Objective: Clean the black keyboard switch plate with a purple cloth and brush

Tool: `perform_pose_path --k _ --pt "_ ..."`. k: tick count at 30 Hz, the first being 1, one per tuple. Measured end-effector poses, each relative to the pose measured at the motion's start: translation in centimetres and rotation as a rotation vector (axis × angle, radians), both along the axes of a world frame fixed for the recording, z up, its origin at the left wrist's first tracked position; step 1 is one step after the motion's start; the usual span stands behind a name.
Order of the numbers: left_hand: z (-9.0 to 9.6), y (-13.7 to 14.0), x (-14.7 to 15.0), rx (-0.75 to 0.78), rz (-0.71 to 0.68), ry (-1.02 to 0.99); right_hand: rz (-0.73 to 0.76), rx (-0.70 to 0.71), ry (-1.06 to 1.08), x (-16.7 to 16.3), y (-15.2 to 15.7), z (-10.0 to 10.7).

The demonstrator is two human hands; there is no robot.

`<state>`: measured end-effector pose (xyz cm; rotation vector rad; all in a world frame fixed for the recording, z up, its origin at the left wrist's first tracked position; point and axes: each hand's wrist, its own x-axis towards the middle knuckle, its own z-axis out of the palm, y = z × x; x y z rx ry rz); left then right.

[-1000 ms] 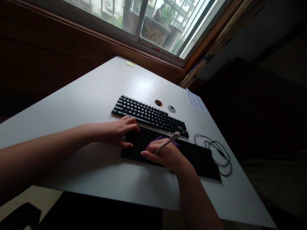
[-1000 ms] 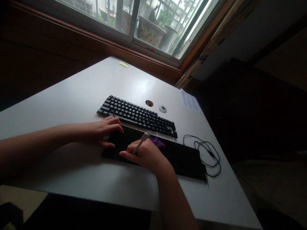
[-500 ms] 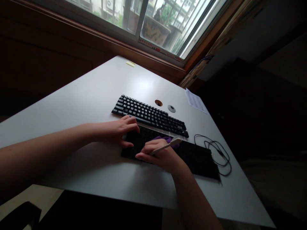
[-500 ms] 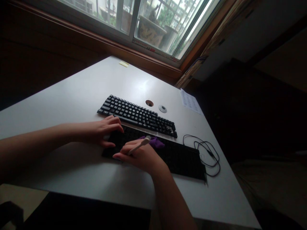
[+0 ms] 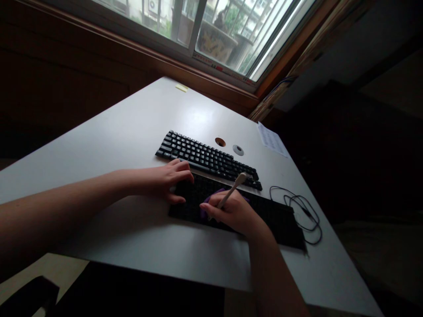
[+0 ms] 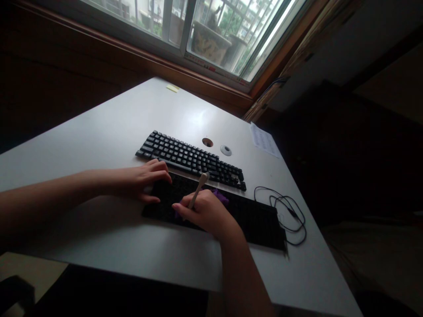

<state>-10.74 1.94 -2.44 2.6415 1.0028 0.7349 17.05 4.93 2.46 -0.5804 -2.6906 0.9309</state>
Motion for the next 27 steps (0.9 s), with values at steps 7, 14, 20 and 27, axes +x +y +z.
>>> perform_pose_path --k 7,14,20,27 --pt "0.1 -0.1 0.0 -0.016 0.010 0.000 -0.059 -0.016 0.091 -0.2 -0.1 -0.1" --pt "0.2 -0.1 0.1 -0.026 0.014 -0.020 -0.057 0.065 0.061 -0.9 -0.5 -0.3" --pt "0.2 -0.1 0.1 -0.034 0.009 -0.029 -0.033 -0.008 0.054 -1.1 -0.5 -0.5" --pt "0.4 -0.2 0.1 -0.053 0.019 -0.016 -0.042 0.094 0.106 -2.1 -1.0 -0.9"
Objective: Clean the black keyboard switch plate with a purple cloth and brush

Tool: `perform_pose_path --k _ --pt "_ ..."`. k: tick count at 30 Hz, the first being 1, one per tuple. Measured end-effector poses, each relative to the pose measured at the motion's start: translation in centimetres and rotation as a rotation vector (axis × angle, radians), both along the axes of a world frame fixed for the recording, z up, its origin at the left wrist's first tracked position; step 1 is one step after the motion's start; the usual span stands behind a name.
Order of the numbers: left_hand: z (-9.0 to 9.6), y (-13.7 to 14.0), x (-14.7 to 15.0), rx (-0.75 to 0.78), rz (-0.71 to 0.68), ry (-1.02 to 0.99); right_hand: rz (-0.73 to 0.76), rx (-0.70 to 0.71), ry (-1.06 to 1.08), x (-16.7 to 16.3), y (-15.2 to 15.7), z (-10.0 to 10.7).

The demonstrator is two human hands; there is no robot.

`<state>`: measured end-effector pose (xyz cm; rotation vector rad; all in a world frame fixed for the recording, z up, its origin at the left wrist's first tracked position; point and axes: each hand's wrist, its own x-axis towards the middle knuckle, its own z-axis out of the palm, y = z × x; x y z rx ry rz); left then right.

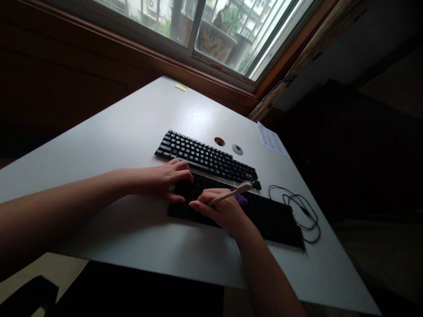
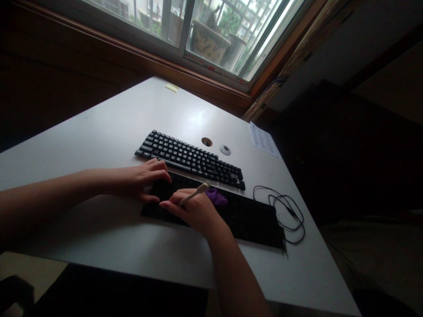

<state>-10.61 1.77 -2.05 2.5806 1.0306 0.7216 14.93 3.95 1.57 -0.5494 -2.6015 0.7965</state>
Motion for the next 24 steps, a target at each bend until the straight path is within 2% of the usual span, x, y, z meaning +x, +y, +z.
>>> perform_pose_path --k 4,8,13,17,24 --pt "-0.07 0.04 0.02 0.010 -0.007 -0.014 0.012 0.006 0.004 -0.67 -0.39 -0.09" --pt "-0.07 0.00 -0.03 0.006 -0.001 0.004 -0.038 -0.032 -0.005 -0.58 -0.42 -0.04" --pt "-0.07 -0.04 -0.09 0.017 -0.003 0.016 -0.070 -0.081 0.115 0.00 -0.61 0.46" --pt "-0.09 0.03 -0.06 0.037 -0.011 0.002 -0.115 -0.013 0.165 0.16 -0.65 0.66" --pt "-0.22 0.08 -0.01 0.036 -0.004 -0.003 -0.030 0.130 0.006 -0.30 -0.36 0.16"
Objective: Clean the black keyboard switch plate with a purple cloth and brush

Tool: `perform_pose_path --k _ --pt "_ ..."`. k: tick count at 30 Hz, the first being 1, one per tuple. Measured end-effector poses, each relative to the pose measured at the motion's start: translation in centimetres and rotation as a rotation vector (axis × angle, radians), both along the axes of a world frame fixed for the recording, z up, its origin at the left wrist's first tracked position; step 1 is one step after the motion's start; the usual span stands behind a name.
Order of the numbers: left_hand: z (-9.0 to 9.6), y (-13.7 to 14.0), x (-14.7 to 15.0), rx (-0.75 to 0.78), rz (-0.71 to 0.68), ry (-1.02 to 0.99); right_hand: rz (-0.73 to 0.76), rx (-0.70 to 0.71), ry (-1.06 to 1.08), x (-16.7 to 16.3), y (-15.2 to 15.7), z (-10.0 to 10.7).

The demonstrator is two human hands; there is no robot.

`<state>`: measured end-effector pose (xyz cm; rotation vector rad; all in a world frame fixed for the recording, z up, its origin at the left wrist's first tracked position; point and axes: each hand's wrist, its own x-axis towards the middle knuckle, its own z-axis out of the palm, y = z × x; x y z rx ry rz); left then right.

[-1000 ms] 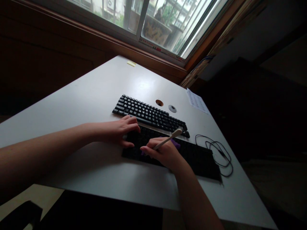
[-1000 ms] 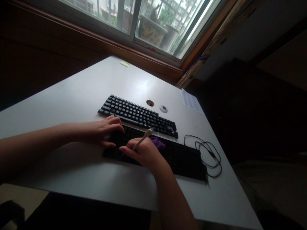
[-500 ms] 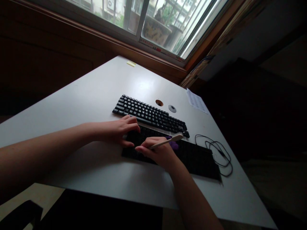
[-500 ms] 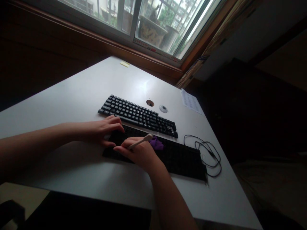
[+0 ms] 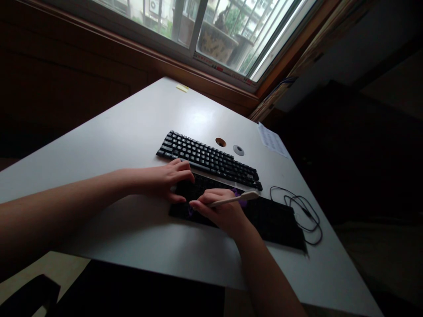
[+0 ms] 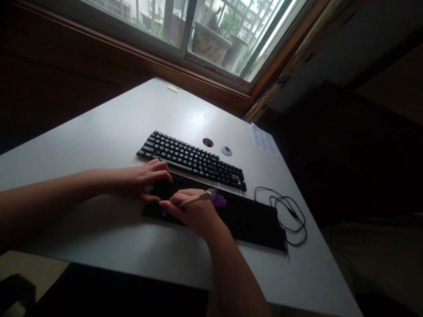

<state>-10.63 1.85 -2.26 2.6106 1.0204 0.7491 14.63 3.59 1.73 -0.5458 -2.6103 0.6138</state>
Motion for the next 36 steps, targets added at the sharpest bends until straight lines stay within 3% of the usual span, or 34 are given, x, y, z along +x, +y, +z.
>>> perform_pose_path --k 13,20,27,33,36 --pt "0.0 0.0 0.0 -0.005 -0.002 -0.039 -0.055 0.017 0.040 -0.9 -0.3 -0.7" --pt "0.3 0.0 0.1 -0.008 0.000 0.023 -0.020 -0.067 0.051 -0.9 -0.4 -0.5" --pt "0.6 -0.1 -0.1 -0.039 -0.022 0.014 -0.124 -0.077 0.174 -0.2 -0.3 -0.1" --pt "1.3 -0.1 -0.3 -0.083 -0.066 0.003 0.020 -0.013 0.082 -0.2 -0.3 -0.2" --pt "1.3 -0.1 -0.4 -0.108 -0.075 0.002 0.022 0.023 0.031 -0.6 -0.3 -0.5"
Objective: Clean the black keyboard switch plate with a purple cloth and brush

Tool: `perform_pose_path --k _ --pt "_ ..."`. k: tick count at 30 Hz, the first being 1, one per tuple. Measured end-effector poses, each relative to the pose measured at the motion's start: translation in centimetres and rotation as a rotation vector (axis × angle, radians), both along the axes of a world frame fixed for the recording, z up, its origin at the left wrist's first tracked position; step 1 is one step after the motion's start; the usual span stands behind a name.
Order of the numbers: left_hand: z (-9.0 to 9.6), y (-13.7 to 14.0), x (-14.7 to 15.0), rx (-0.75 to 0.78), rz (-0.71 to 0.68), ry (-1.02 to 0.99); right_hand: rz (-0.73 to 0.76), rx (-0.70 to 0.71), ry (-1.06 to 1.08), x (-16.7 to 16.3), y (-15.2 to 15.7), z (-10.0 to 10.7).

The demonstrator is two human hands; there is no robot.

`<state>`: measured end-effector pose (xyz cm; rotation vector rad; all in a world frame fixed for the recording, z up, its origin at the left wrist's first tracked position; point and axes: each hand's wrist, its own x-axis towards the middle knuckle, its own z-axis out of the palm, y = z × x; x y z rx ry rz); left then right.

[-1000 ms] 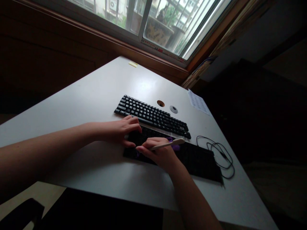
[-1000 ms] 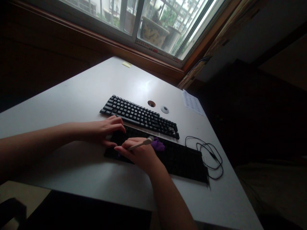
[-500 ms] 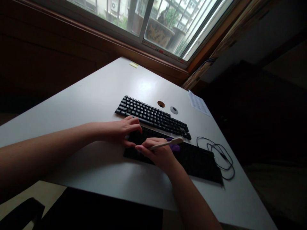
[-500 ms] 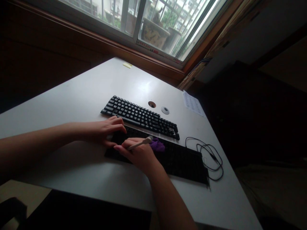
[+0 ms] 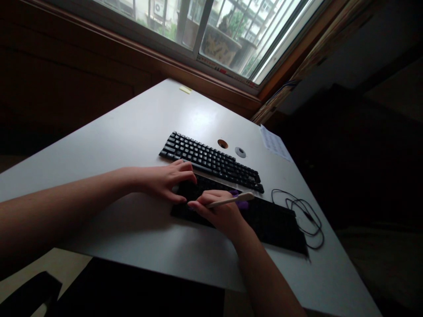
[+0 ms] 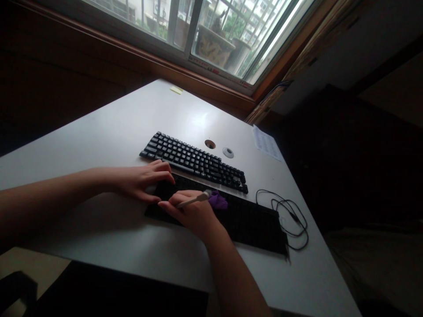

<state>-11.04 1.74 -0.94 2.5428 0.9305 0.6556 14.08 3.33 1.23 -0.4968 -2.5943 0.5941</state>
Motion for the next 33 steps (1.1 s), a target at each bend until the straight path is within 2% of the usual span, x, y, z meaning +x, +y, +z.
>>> perform_pose_path --k 7,13,18,23,28,33 --pt "0.10 -0.07 -0.10 -0.022 -0.010 0.010 -0.057 0.076 0.036 -0.57 -0.10 -0.27" --pt "0.09 -0.05 -0.19 -0.018 -0.004 0.010 -0.002 -0.056 0.051 -0.72 -0.19 -0.25" --pt "0.23 -0.08 -0.18 -0.004 -0.011 0.004 -0.115 -0.007 0.077 -0.86 -0.13 -0.44" --pt "0.13 0.09 -0.40 -0.014 -0.041 -0.011 -0.025 -0.061 0.046 -0.80 -0.09 -0.57" --pt "0.06 0.24 -0.64 -0.031 -0.051 -0.038 -0.103 -0.044 0.085 -0.83 0.15 -0.64" --pt "0.24 0.28 -0.66 -0.054 -0.071 -0.121 -0.046 -0.119 0.062 -0.69 0.16 -0.72"
